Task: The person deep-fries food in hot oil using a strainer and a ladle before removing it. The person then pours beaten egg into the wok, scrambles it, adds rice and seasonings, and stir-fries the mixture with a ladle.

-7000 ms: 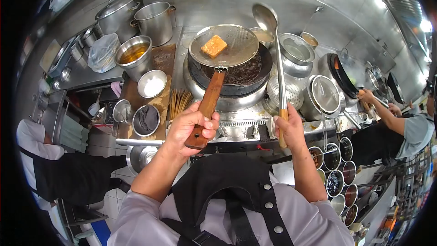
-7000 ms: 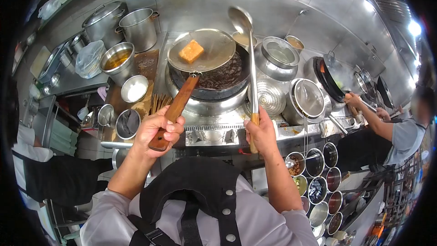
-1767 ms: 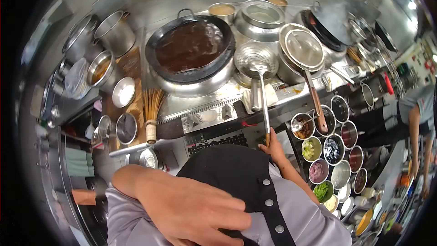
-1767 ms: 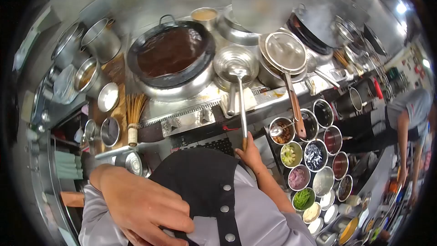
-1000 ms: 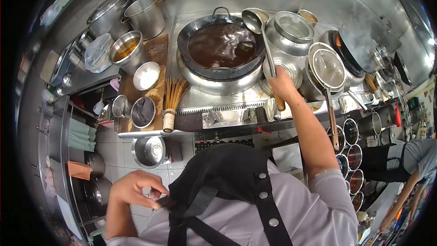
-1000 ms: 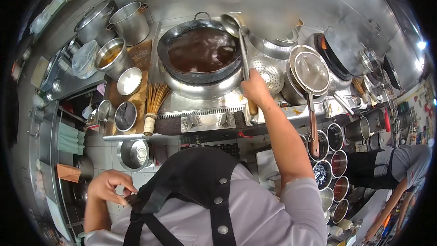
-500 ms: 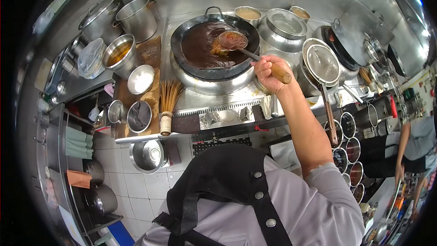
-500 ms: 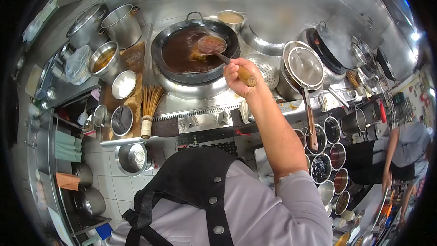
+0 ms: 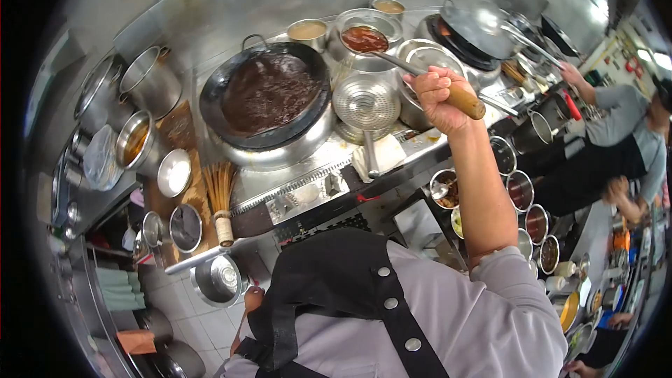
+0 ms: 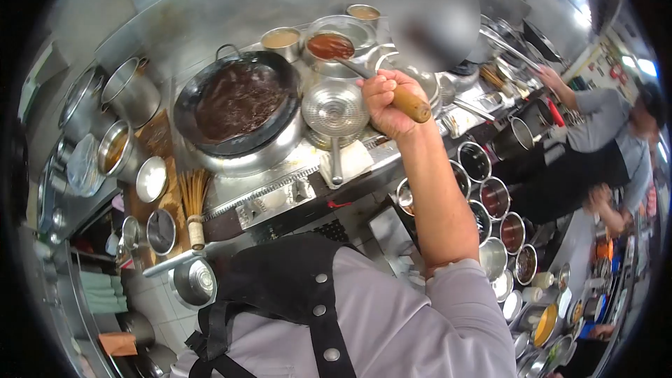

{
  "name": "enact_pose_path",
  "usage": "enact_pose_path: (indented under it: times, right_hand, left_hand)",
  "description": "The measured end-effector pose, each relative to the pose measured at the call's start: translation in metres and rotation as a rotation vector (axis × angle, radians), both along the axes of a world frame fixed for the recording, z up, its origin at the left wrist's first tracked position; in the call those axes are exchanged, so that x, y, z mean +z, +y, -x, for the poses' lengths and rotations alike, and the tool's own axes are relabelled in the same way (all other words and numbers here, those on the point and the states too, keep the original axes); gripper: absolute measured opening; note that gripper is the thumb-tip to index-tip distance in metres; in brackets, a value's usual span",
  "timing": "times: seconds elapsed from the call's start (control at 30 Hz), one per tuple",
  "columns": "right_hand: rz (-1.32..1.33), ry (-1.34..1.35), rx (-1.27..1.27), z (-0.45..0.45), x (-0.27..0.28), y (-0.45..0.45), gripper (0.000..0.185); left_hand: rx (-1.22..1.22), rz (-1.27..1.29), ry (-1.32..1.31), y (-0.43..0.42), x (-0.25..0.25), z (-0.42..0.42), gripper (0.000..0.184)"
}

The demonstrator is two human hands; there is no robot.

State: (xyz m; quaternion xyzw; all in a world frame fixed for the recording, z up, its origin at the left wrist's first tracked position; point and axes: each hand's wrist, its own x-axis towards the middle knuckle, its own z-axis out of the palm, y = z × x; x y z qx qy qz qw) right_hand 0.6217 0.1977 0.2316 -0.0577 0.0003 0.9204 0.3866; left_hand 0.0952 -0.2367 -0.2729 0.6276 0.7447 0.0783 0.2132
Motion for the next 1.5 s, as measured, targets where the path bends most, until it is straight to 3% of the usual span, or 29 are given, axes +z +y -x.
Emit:
enact_pose_path:
  times: [0.07,0.2,0.27,0.33,0.37,0.4,0.47,0.53,0.63,0.77,0.83,1.0,1.03,1.07,1.13,1.17,1.2,1.23,1.27,1.33,1.43,1.5]
  right_hand:
    - [0.016,-0.096,-0.067,-0.030,0.002,0.003,0.036]
    - [0.021,-0.403,-0.101,-0.087,-0.028,0.015,0.030]
    - [-0.484,-1.656,-0.037,-0.109,-0.048,0.016,0.030]
    - [-0.772,-2.350,-0.044,-0.085,-0.049,-0.016,0.035]
    - [-1.055,-2.663,-0.178,-0.106,-0.092,-0.005,0.047]
    - [-1.060,-2.665,-0.173,-0.101,-0.090,-0.011,0.047]
    - [-0.918,-2.346,-0.404,-0.087,-0.086,-0.019,0.052]
    - [-0.847,-2.320,-0.388,-0.081,-0.081,-0.011,0.061]
    - [-1.034,-2.454,-0.473,-0.080,-0.073,0.012,0.067]
    - [-1.073,-2.719,-0.282,-0.102,-0.074,0.051,0.061]
    - [-1.052,-2.891,-0.065,-0.111,-0.073,0.055,0.056]
    - [-1.114,-2.789,-0.061,-0.152,-0.089,0.064,0.051]
    - [-1.105,-2.708,-0.096,-0.157,-0.085,0.060,0.059]
    - [-1.093,-2.628,-0.131,-0.161,-0.082,0.057,0.066]
    - [-1.099,-2.602,-0.134,-0.167,-0.080,0.056,0.070]
    - [-1.016,-2.631,-0.083,-0.163,-0.077,0.055,0.069]
    - [-0.933,-2.658,-0.033,-0.163,-0.077,0.055,0.069]
    - [-0.998,-2.677,-0.138,-0.172,-0.089,0.059,0.055]
    - [-0.996,-2.675,-0.132,-0.175,-0.094,0.058,0.055]
    - [-1.040,-2.688,-0.286,-0.181,-0.100,0.056,0.052]
    - [-1.013,-2.562,-0.254,-0.195,-0.098,0.057,0.055]
    - [-0.939,-2.453,-0.211,-0.205,-0.103,0.061,0.057]
  left_hand:
    - [0.477,0.249,-0.469,0.020,-0.016,-0.007,0.024]
    - [0.567,0.324,-0.495,0.032,-0.033,-0.024,0.024]
    - [0.565,0.333,-0.485,0.032,-0.036,-0.028,0.024]
    - [0.573,0.341,-0.479,0.028,-0.038,-0.032,0.024]
    - [0.576,0.346,-0.474,0.026,-0.037,-0.035,0.025]
    - [0.582,0.347,-0.471,0.023,-0.039,-0.036,0.025]
    - [0.595,0.355,-0.458,0.013,-0.038,-0.038,0.025]
    - [0.612,0.360,-0.442,0.003,-0.037,-0.039,0.025]
    - [0.634,0.362,-0.420,-0.010,-0.034,-0.038,0.025]
    - [0.639,0.352,-0.386,-0.026,-0.035,-0.038,0.025]
    - [0.632,0.332,-0.368,-0.027,-0.037,-0.038,0.025]
    - [0.424,0.072,-0.329,0.032,-0.032,-0.051,0.025]
    - [0.335,-0.018,-0.338,0.060,-0.025,-0.060,0.025]
    - [0.193,-0.119,-0.368,0.094,-0.007,-0.072,0.027]
    - [0.063,-0.204,-0.608,0.175,0.105,-0.130,0.028]
    - [0.113,-0.040,-0.871,0.212,0.137,-0.156,0.034]
    - [0.023,-0.002,-0.959,0.246,0.171,-0.181,0.036]
    - [-0.022,0.093,-0.759,0.277,0.224,-0.211,0.041]
    - [-0.077,0.126,-1.051,0.306,0.234,-0.234,0.049]
    - [-0.076,0.173,-1.049,0.354,0.262,-0.285,0.051]
    - [-0.010,0.254,-0.979,0.402,0.265,-0.337,0.051]
    - [0.044,0.253,-0.835,0.414,0.262,-0.359,0.039]
